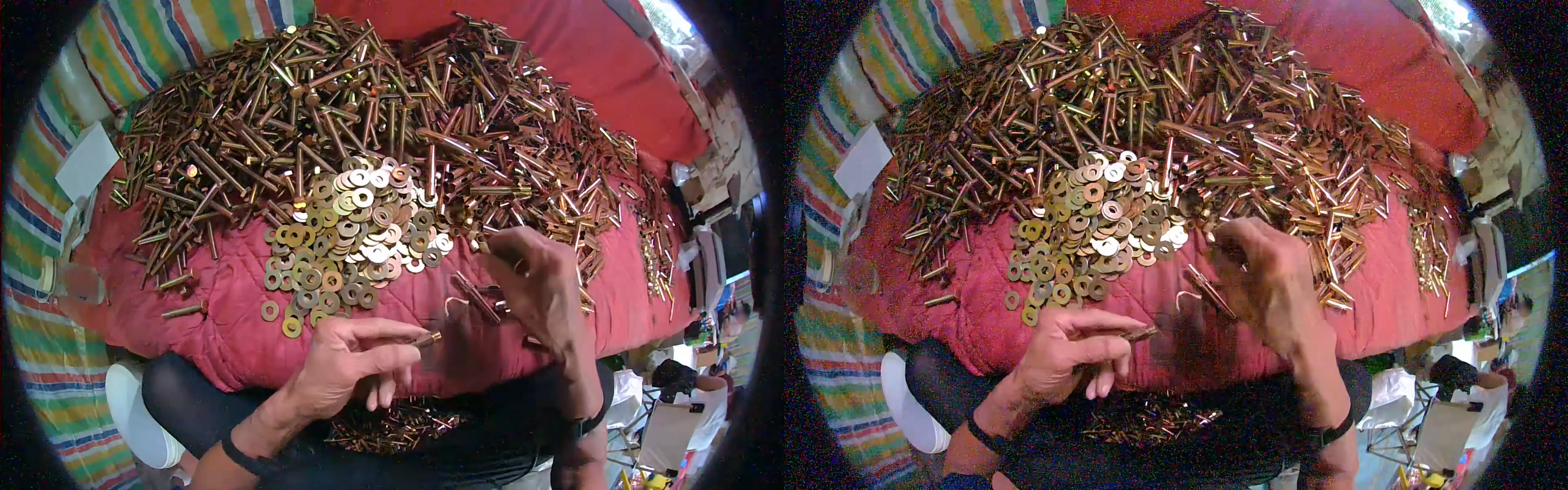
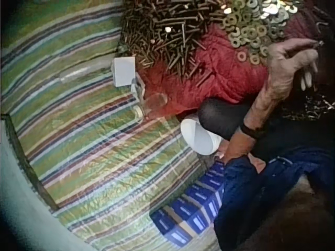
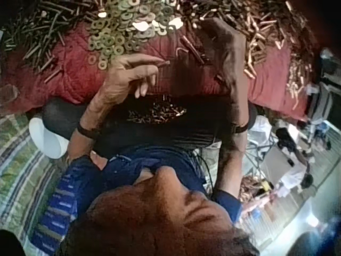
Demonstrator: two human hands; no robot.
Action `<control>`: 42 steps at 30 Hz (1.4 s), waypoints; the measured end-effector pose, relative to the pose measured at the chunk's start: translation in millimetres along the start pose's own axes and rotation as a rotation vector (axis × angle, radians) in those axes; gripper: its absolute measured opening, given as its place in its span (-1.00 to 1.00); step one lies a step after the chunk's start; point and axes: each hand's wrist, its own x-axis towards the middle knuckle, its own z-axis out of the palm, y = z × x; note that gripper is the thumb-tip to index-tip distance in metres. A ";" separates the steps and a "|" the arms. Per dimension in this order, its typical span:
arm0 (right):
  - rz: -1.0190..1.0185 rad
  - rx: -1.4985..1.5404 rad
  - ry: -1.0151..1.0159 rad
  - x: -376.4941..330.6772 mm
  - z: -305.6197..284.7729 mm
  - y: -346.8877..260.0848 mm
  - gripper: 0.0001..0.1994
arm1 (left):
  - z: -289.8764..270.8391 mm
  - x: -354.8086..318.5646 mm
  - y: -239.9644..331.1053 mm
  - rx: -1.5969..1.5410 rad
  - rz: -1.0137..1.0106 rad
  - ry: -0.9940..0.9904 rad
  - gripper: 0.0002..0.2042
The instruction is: The person repeatedly picks up metal bolts and washers from a large pile on a red cushion, threads a washer onto each bolt, and places the assembled fastener back onto the pile. The process is continuous and repetitive.
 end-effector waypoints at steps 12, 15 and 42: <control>-0.234 -0.514 -0.076 9.8 39.2 44.2 -0.68 | 0.5 -8.1 6.6 0.070 0.074 0.130 -0.78; -0.256 -0.457 -0.063 8.9 37.0 41.3 -0.64 | -0.4 -8.7 9.0 0.035 0.088 0.150 -0.79; -0.339 0.384 -0.267 -16.1 0.2 -49.4 -0.74 | -10.1 -9.6 18.1 -0.196 -0.147 0.010 -0.73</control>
